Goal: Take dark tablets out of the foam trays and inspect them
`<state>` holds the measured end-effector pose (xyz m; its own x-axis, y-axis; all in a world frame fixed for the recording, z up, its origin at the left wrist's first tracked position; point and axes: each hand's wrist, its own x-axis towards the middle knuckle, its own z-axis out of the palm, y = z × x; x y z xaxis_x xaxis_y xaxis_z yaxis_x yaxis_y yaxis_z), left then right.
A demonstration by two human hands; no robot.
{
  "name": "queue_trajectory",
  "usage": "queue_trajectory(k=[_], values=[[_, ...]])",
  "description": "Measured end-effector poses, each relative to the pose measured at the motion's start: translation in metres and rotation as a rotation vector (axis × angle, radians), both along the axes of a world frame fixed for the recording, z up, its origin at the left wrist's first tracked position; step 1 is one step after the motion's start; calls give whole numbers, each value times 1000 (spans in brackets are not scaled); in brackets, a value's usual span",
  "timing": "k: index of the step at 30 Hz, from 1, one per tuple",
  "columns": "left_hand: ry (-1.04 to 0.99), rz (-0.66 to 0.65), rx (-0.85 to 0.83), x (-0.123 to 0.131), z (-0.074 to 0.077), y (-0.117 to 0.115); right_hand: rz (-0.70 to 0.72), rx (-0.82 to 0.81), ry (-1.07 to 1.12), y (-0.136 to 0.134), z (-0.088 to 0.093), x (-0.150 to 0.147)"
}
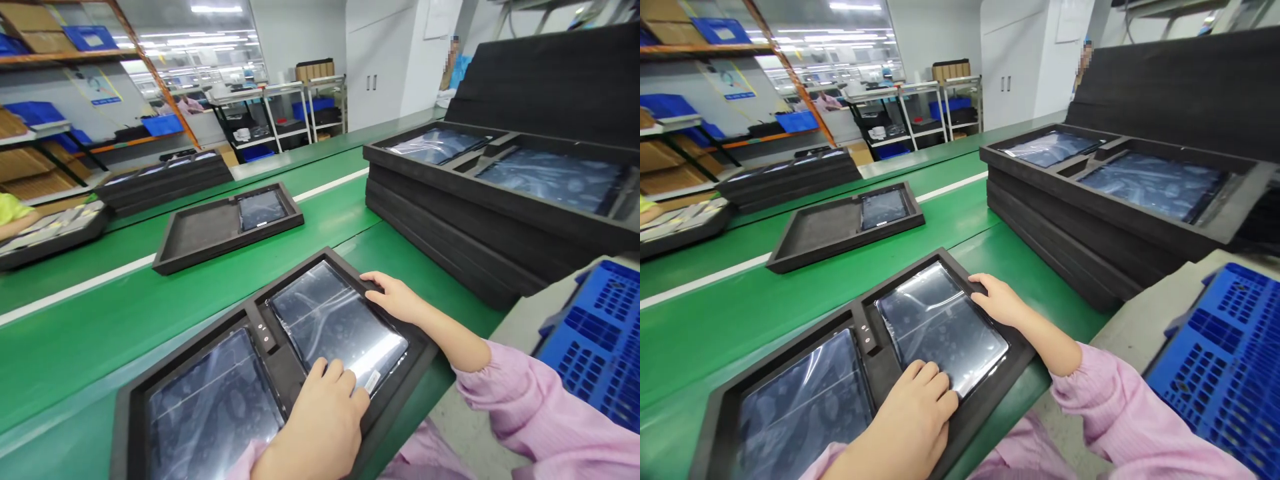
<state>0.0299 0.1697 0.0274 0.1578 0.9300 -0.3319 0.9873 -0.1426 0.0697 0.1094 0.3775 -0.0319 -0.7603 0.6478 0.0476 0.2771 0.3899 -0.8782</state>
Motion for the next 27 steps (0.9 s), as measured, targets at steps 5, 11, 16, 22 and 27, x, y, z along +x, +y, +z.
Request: queue_trajectory(k=[5, 11, 16, 22, 27], values=[[30, -47, 34, 0, -17, -1, -88, -256, 106, 6, -3, 1], [32, 483, 441, -69, -3, -31, -163, -384, 218, 7, 1, 3], [-362, 1231, 803, -122, 7, -66, -288, -374, 363, 8, 2, 3], [-964, 1501, 1044, -106, -5, -60, -306, -350, 489, 2, 9, 5], [-962, 1189, 896, -94, -19, -63, -25, -394, 334, -11, 21, -1]])
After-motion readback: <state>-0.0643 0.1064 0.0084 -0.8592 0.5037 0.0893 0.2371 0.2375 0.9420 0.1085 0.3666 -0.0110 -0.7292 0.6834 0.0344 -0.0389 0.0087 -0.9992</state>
